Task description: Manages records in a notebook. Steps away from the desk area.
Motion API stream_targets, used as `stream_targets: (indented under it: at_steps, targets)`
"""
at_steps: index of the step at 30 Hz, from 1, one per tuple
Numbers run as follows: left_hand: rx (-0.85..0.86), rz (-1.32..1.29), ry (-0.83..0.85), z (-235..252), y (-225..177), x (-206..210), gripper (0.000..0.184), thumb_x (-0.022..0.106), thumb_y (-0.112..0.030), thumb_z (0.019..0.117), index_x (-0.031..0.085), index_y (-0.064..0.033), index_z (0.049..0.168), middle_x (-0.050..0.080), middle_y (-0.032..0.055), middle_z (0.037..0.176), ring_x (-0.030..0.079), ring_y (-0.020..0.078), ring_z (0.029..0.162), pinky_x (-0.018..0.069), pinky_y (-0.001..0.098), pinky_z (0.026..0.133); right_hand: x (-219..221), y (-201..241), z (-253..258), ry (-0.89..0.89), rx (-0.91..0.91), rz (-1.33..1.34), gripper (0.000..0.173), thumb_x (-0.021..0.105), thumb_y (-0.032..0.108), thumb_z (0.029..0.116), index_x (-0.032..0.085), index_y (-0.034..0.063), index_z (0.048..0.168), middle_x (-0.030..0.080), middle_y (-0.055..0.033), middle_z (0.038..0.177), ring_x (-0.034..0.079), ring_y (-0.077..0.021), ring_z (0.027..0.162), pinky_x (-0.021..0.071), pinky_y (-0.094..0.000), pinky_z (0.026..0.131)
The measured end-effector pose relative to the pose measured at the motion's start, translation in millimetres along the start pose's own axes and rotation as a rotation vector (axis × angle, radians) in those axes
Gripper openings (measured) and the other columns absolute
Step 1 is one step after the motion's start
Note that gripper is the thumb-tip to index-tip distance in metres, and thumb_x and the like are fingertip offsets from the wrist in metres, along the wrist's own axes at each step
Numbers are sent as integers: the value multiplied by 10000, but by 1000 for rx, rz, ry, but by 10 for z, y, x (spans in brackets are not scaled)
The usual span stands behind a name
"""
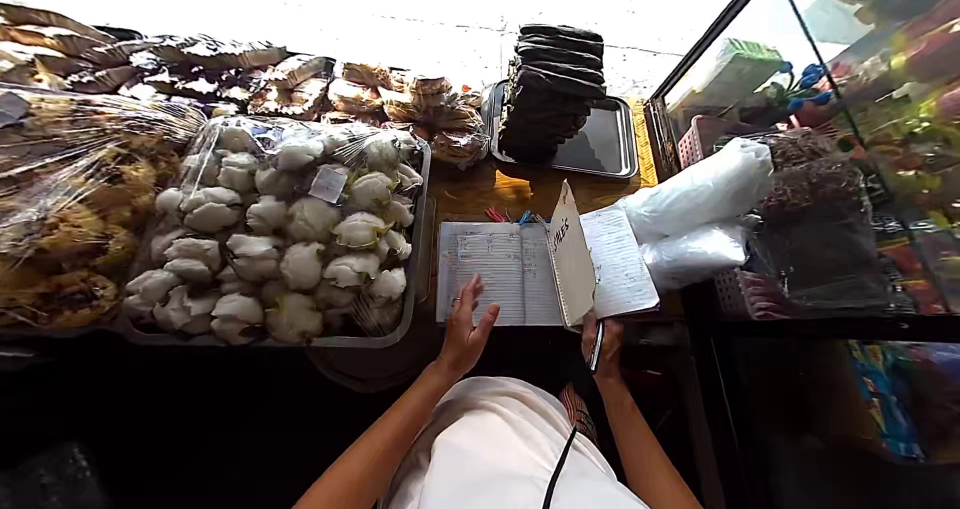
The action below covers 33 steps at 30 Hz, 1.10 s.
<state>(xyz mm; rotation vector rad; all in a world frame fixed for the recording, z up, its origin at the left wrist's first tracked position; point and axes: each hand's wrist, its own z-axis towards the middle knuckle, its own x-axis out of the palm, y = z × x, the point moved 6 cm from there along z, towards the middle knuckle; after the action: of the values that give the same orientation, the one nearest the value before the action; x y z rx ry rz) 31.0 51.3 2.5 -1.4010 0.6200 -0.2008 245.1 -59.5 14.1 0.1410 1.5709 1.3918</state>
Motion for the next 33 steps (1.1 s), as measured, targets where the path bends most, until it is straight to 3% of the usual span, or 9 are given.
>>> stream_targets:
  at_steps: [3, 5, 8, 10, 14, 18, 23, 29, 33]
  targets:
    - [2, -223, 444, 3, -215, 582, 1152, 794, -366, 842, 65, 119, 1590, 155, 333, 1652, 294, 361, 1528, 383, 458, 1181, 150, 140, -75, 115, -274, -159, 178, 601, -21, 872, 680, -174, 919, 697, -287, 812, 719, -391, 750, 584, -494, 727]
    - [-171, -360, 391, 84, -268, 816, 1240, 845, -289, 795, -22, 82, 1600, 149, 296, 1664, 318, 306, 1521, 384, 419, 1192, 308, 225, -177, 301, -318, -192, 255, 599, -22, 910, 687, -155, 1108, 715, -306, 1032, 726, -440, 927, 582, -546, 837]
    - [-530, -531, -10, 42, -92, 848, 591, 704, -92, 951, 415, 132, 1416, 609, 248, 1279, 627, 197, 1141, 514, 321, 999, 477, 242, -291, 542, -403, -271, 424, 574, -16, 935, 624, -69, 1353, 634, -266, 1356, 659, -432, 1204, 540, -545, 993]
    - [-760, -643, -110, -42, 89, 794, 405, 514, -125, 1080, 429, 119, 1391, 631, 240, 1203, 678, 201, 990, 579, 328, 854, 438, 161, -296, 585, -421, -214, 413, 638, 91, 950, 644, -40, 1342, 625, -253, 1377, 652, -425, 1215, 535, -543, 999]
    - [-821, -786, -155, 84, -11, 598, 351, 385, -82, 1112, 352, 84, 1420, 638, 227, 1134, 722, 230, 859, 627, 349, 738, -167, -9, -262, -61, -410, -64, 297, 660, 167, 929, 734, -82, 1073, 763, -197, 1032, 758, -281, 940, 603, -372, 870]
    - [-754, -867, -175, 499, -203, 438, 299, 372, -68, 1107, 383, 37, 1387, 630, 173, 1105, 708, 215, 871, 616, 358, 782, -559, -484, -294, -169, 224, 148, 261, 646, 101, 983, 650, -139, 1085, 696, -184, 891, 686, -127, 743, 573, -239, 694]
    - [-678, -965, -265, 1207, -107, 307, 321, 365, -77, 1105, 367, 2, 1416, 604, 183, 1185, 698, 235, 945, 610, 358, 820, 176, -646, -729, 21, 1315, 926, 493, 538, 297, 1072, 423, -40, 1413, 597, -201, 1216, 684, -226, 945, 587, -317, 801]
    - [-730, -1003, -323, 1463, -121, 193, 332, 339, -69, 1102, 349, -5, 1428, 535, 192, 1255, 664, 246, 1025, 595, 345, 857, 959, 1, -750, 178, 1462, 1121, 594, 507, 344, 1079, 314, 12, 1532, 449, -245, 1495, 564, -332, 1263, 500, -411, 1013]
    - [-764, -992, -336, 1470, -135, 154, 311, 356, -90, 1101, 365, -27, 1405, 552, 179, 1219, 679, 238, 984, 607, 336, 812, 1169, 188, -684, 7, 1533, 1199, 507, 520, 271, 1079, 353, 27, 1492, 468, -201, 1448, 550, -289, 1233, 482, -374, 1008]
